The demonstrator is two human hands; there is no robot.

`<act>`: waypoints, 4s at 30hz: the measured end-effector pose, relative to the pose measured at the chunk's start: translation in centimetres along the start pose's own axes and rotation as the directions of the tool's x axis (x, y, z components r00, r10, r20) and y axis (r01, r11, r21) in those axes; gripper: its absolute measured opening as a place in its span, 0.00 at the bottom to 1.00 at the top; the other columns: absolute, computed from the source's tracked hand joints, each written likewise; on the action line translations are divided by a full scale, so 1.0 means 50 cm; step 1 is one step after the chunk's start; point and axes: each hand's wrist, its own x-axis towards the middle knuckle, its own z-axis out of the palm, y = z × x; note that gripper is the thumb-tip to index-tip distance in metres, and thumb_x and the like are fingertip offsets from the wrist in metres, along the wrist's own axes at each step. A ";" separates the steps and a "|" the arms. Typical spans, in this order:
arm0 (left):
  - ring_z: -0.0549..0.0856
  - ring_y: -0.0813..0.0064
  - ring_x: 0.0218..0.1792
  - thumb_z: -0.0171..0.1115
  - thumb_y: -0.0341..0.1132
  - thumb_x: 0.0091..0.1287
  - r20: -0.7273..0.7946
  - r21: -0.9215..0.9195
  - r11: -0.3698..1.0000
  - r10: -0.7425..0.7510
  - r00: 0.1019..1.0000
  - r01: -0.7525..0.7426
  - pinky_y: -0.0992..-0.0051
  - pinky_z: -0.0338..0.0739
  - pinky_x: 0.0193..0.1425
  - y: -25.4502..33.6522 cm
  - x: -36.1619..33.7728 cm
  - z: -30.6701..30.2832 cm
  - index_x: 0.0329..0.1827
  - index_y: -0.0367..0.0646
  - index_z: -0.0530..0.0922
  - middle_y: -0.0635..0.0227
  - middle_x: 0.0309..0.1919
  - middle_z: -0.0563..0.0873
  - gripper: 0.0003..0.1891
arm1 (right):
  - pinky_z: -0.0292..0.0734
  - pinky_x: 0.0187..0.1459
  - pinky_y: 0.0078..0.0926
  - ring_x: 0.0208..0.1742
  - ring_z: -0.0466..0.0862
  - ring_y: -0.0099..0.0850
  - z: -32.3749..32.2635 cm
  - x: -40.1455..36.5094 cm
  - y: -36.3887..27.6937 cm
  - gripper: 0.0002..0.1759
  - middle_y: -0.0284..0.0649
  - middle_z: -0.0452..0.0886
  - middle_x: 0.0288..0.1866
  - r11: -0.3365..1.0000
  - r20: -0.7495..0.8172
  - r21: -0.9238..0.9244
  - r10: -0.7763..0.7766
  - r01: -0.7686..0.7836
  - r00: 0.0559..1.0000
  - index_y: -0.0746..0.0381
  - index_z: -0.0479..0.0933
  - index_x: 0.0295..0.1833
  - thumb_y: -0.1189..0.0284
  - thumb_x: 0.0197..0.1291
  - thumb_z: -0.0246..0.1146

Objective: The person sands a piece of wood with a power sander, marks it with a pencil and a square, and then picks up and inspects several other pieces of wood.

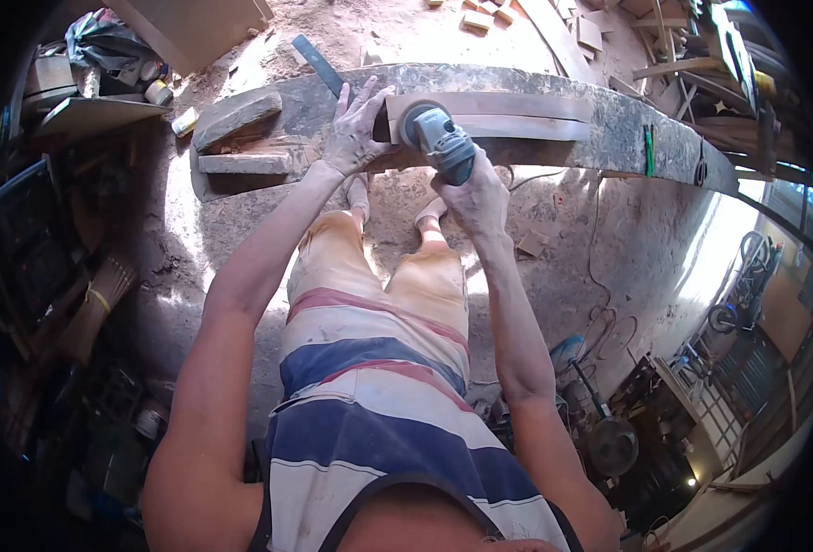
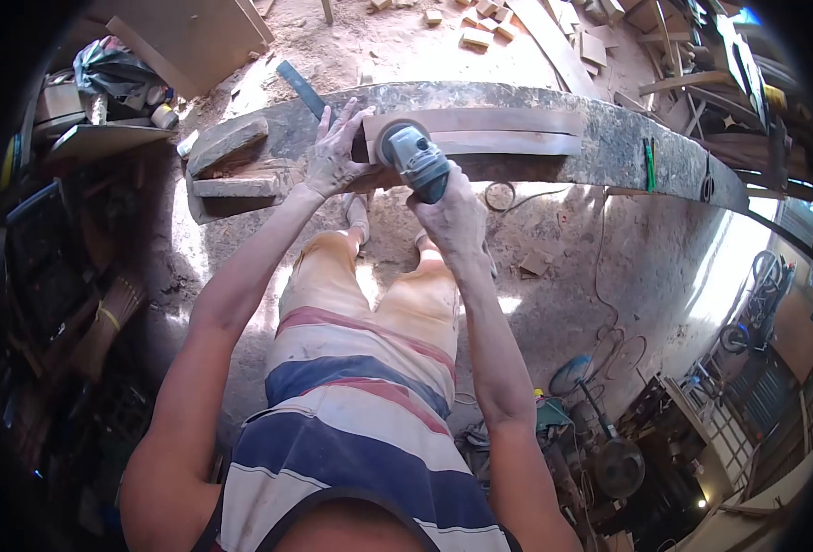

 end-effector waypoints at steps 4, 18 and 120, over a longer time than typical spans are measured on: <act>0.69 0.61 0.91 0.86 0.62 0.58 0.005 0.039 0.999 0.024 1.000 -0.024 0.38 0.49 0.98 -0.008 0.000 -0.001 0.89 0.51 0.69 0.57 0.82 0.83 0.57 | 0.88 0.57 0.56 0.54 0.94 0.58 -0.021 0.010 0.025 0.38 0.52 0.92 0.54 0.994 -0.010 -0.071 0.080 -0.081 0.997 0.58 0.77 0.70 0.56 0.57 0.82; 0.68 0.60 0.92 0.89 0.60 0.55 0.000 0.026 1.000 -0.011 1.000 0.011 0.39 0.44 0.99 -0.004 -0.002 0.012 0.92 0.51 0.66 0.59 0.83 0.81 0.62 | 0.88 0.55 0.59 0.55 0.93 0.58 -0.130 0.029 0.121 0.39 0.52 0.90 0.56 0.944 -0.134 -0.307 0.083 -0.121 0.987 0.58 0.76 0.72 0.57 0.59 0.81; 0.66 0.57 0.93 0.83 0.60 0.65 -0.007 0.053 0.999 -0.010 1.000 0.010 0.38 0.49 0.98 0.018 0.000 0.002 0.86 0.45 0.73 0.63 0.85 0.80 0.50 | 0.89 0.59 0.53 0.56 0.94 0.56 -0.038 0.060 0.010 0.39 0.53 0.92 0.56 0.989 0.019 0.089 0.116 -0.117 0.993 0.60 0.78 0.73 0.56 0.60 0.81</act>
